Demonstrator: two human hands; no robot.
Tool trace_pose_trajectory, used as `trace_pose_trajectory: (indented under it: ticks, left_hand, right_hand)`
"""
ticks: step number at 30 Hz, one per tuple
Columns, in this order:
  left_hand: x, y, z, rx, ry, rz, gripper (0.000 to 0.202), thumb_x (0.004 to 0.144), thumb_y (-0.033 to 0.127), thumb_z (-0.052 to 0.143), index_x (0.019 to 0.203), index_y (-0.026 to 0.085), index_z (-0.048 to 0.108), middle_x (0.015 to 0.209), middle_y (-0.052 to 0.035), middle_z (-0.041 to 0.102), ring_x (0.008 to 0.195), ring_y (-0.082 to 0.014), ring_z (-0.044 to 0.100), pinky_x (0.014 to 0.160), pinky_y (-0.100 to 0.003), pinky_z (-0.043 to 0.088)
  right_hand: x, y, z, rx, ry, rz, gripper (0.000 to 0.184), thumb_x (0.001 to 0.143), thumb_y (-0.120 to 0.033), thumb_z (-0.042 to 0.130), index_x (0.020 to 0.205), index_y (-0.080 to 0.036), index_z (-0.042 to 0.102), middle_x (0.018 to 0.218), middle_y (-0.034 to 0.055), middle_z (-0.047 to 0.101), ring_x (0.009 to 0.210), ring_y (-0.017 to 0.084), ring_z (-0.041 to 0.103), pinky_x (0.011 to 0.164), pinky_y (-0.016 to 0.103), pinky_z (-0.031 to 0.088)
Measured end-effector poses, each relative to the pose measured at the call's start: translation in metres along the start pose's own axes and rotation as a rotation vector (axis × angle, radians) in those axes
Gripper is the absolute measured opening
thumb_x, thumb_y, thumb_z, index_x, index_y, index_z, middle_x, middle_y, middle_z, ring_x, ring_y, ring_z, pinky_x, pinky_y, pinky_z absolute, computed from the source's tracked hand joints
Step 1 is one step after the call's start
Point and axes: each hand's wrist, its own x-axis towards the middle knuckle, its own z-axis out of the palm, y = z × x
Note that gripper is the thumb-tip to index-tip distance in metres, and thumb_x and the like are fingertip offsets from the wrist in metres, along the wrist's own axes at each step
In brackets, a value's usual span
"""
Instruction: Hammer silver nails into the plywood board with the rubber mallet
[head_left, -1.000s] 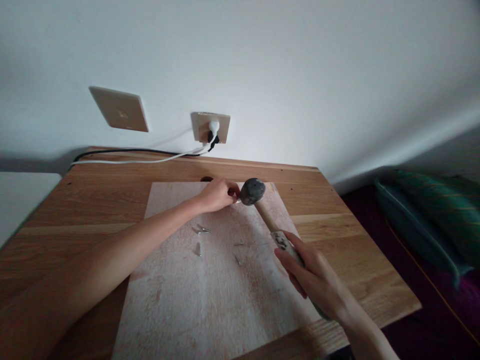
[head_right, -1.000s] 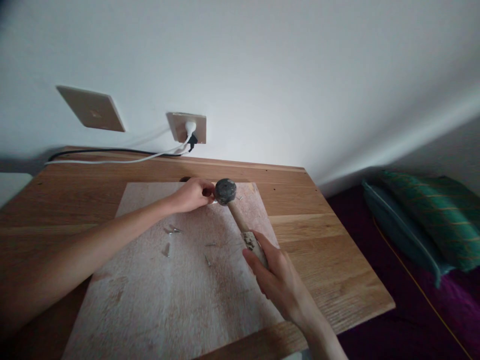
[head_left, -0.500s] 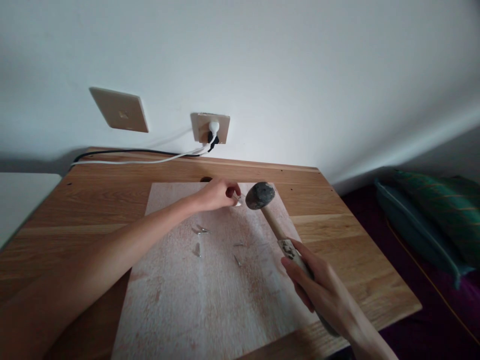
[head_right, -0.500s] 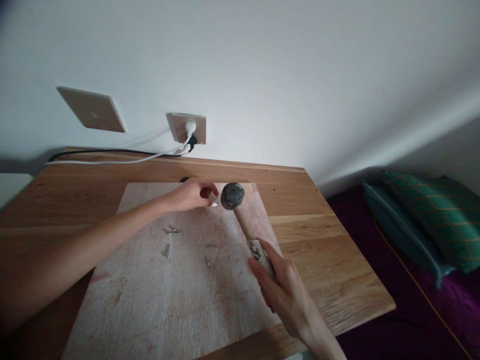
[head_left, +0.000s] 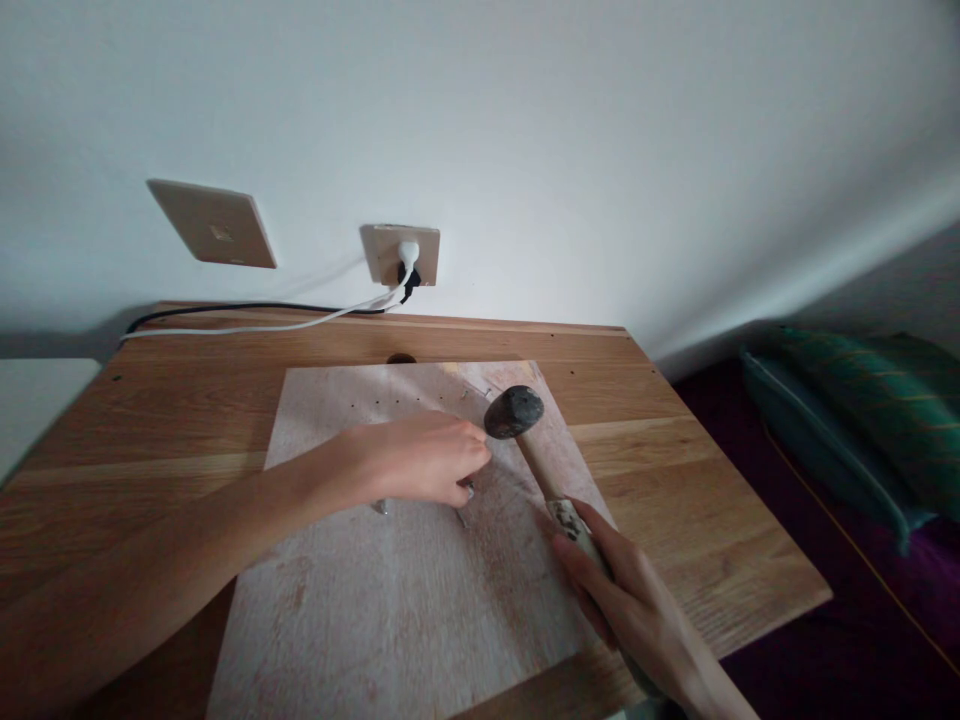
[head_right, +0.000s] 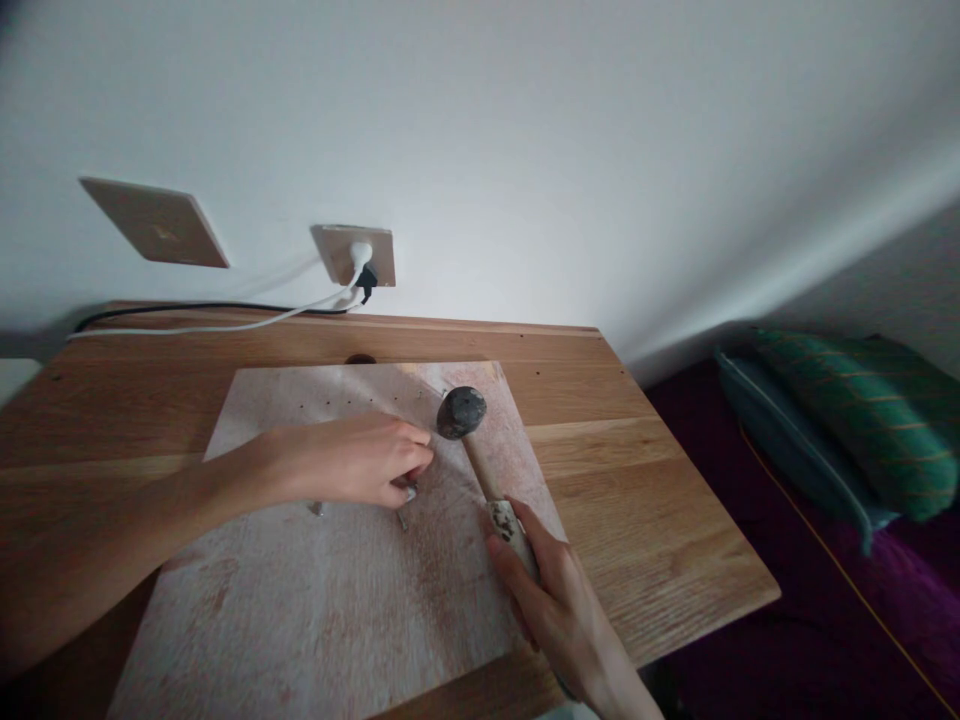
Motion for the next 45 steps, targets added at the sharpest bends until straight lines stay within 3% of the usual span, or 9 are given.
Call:
trace_pose_trajectory:
  ticks: [4, 6, 13, 16, 20, 28, 34, 45]
  left_hand:
    - [0.002, 0.006, 0.004, 0.141, -0.058, 0.025, 0.014, 0.08, 0.01, 0.073, 0.071, 0.02, 0.069, 0.08, -0.0061, 0.072, 0.067, -0.0188, 0.058, 0.063, -0.035, 0.037]
    - [0.001, 0.0, -0.002, 0.115, -0.019, -0.004, 0.013, 0.079, 0.009, 0.071, 0.072, 0.02, 0.07, 0.078, -0.0056, 0.071, 0.066, -0.0183, 0.058, 0.063, -0.035, 0.036]
    - [-0.015, -0.061, -0.043, -0.105, 0.237, -0.144, 0.009, 0.08, 0.016, 0.066, 0.073, 0.021, 0.069, 0.067, 0.0019, 0.068, 0.06, -0.0121, 0.057, 0.064, -0.028, 0.037]
    - [-0.018, -0.083, -0.045, -0.181, 0.305, -0.183, 0.003, 0.079, 0.021, 0.069, 0.08, 0.02, 0.071, 0.074, 0.0004, 0.071, 0.067, -0.0131, 0.06, 0.066, -0.027, 0.041]
    - [-0.015, -0.098, -0.038, -0.27, 0.324, -0.203, 0.02, 0.079, 0.021, 0.067, 0.098, 0.018, 0.074, 0.086, -0.0027, 0.076, 0.074, -0.0137, 0.064, 0.068, -0.025, 0.045]
    - [-0.006, -0.102, -0.027, -0.368, 0.33, -0.148, 0.009, 0.082, 0.025, 0.07, 0.086, 0.018, 0.073, 0.079, -0.0008, 0.074, 0.069, -0.0117, 0.062, 0.066, -0.024, 0.045]
    - [0.001, -0.103, -0.016, -0.391, 0.44, -0.234, 0.005, 0.077, 0.018, 0.069, 0.081, 0.017, 0.068, 0.072, 0.0012, 0.07, 0.065, -0.0113, 0.06, 0.064, -0.024, 0.045]
    - [0.001, -0.102, -0.015, -0.324, 0.427, -0.246, 0.004, 0.076, 0.016, 0.07, 0.08, 0.018, 0.069, 0.07, 0.0027, 0.068, 0.066, -0.0123, 0.059, 0.067, -0.025, 0.044]
  right_hand:
    - [0.0, 0.001, -0.001, 0.001, -0.019, 0.008, 0.062, 0.103, -0.068, 0.049, 0.139, -0.017, 0.057, 0.057, -0.0102, 0.04, 0.045, 0.01, 0.035, 0.04, 0.02, 0.028]
    - [0.0, 0.002, -0.001, -0.008, -0.023, 0.013, 0.064, 0.104, -0.069, 0.048, 0.14, -0.017, 0.056, 0.057, -0.0105, 0.04, 0.045, 0.01, 0.035, 0.04, 0.02, 0.027]
    - [0.001, 0.002, -0.001, -0.021, -0.011, 0.021, 0.064, 0.103, -0.07, 0.049, 0.141, -0.019, 0.058, 0.057, -0.0096, 0.044, 0.043, 0.01, 0.039, 0.04, 0.021, 0.031]
    - [0.001, 0.002, 0.001, 0.019, 0.022, 0.034, 0.066, 0.102, -0.071, 0.05, 0.142, -0.019, 0.057, 0.057, -0.0099, 0.044, 0.043, 0.011, 0.041, 0.04, 0.021, 0.032]
    - [0.001, 0.002, 0.002, 0.009, 0.034, 0.035, 0.069, 0.1, -0.073, 0.052, 0.143, -0.019, 0.057, 0.057, -0.0097, 0.045, 0.043, 0.012, 0.042, 0.041, 0.022, 0.033]
    - [0.002, 0.002, 0.0, 0.006, 0.014, 0.026, 0.065, 0.102, -0.07, 0.051, 0.139, -0.017, 0.059, 0.057, -0.0102, 0.044, 0.043, 0.011, 0.041, 0.041, 0.021, 0.032]
    - [0.001, 0.003, 0.003, 0.009, 0.054, 0.009, 0.062, 0.099, -0.072, 0.054, 0.13, -0.019, 0.063, 0.055, -0.0103, 0.043, 0.043, 0.011, 0.04, 0.04, 0.021, 0.032]
    - [0.001, 0.004, 0.001, 0.008, 0.02, 0.014, 0.064, 0.102, -0.069, 0.053, 0.141, -0.018, 0.058, 0.055, -0.0102, 0.044, 0.043, 0.011, 0.04, 0.04, 0.021, 0.031]
